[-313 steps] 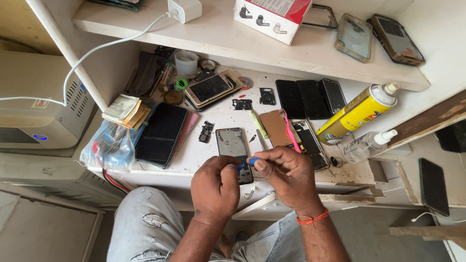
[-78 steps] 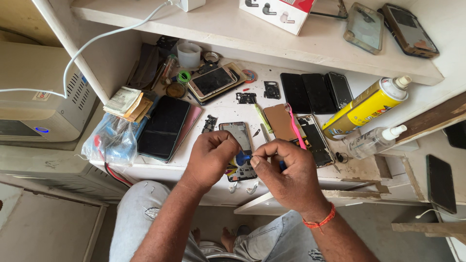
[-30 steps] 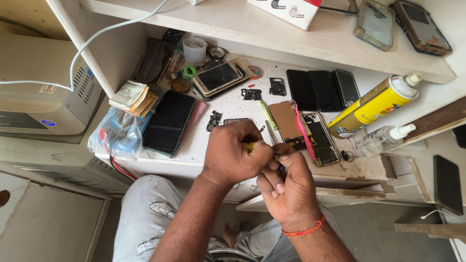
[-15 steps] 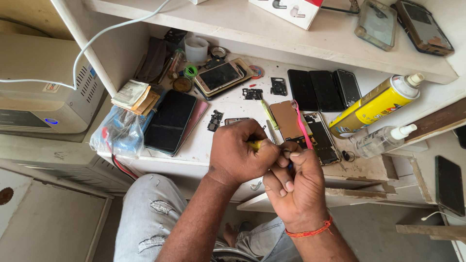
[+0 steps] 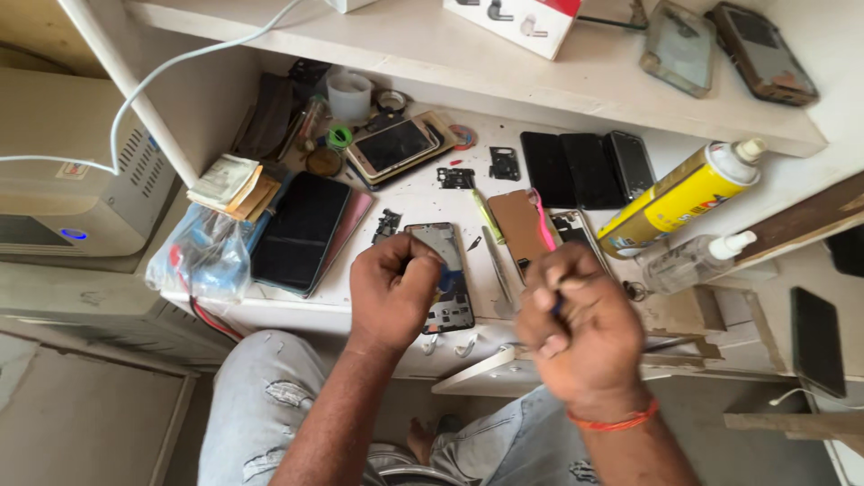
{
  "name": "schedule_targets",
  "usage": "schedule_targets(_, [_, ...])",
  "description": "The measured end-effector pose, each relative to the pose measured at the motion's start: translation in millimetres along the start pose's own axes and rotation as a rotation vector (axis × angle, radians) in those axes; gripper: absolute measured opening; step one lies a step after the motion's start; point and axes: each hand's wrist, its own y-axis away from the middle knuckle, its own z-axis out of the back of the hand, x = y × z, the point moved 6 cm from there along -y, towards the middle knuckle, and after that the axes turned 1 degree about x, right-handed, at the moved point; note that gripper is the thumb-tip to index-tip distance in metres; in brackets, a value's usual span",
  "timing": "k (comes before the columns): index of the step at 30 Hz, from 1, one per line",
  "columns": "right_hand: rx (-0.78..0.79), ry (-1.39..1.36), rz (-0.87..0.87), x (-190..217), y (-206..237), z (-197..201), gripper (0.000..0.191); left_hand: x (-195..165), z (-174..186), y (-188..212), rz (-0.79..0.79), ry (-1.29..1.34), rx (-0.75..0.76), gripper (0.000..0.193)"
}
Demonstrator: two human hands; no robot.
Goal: The person scrapes residue from a smartphone chassis, wipes it with a pink tool, applies adhesive from a tube, and then aligns a screen assembly to the chassis. The person handles the chassis, adhesive tube, and screen assembly throughout the process.
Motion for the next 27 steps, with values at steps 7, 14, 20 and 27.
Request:
schedule_targets(7, [0.052, -0.066, -0.131, -29, -5, -12, 0.01, -9, -1, -1, 0.029, 0.003, -0.005, 0.02])
schedule_targets(14, [0.134, -0.074, -0.165, -28, -4, -19, 0.018, -11, 3, -1, 0.026, -0.102, -0.038, 0.02])
schedule_targets(20, [-0.08, 0.096, -0.163, -31, -9, 20, 0.023, -7, 4, 0, 0.064, -0.072, -0.031, 0.02])
schedule_targets(27, [-0.304, 1.042, -0.176, -19, -32, 104, 0.024, -8, 10, -2, 0.078, -0.157, -0.054, 0.022])
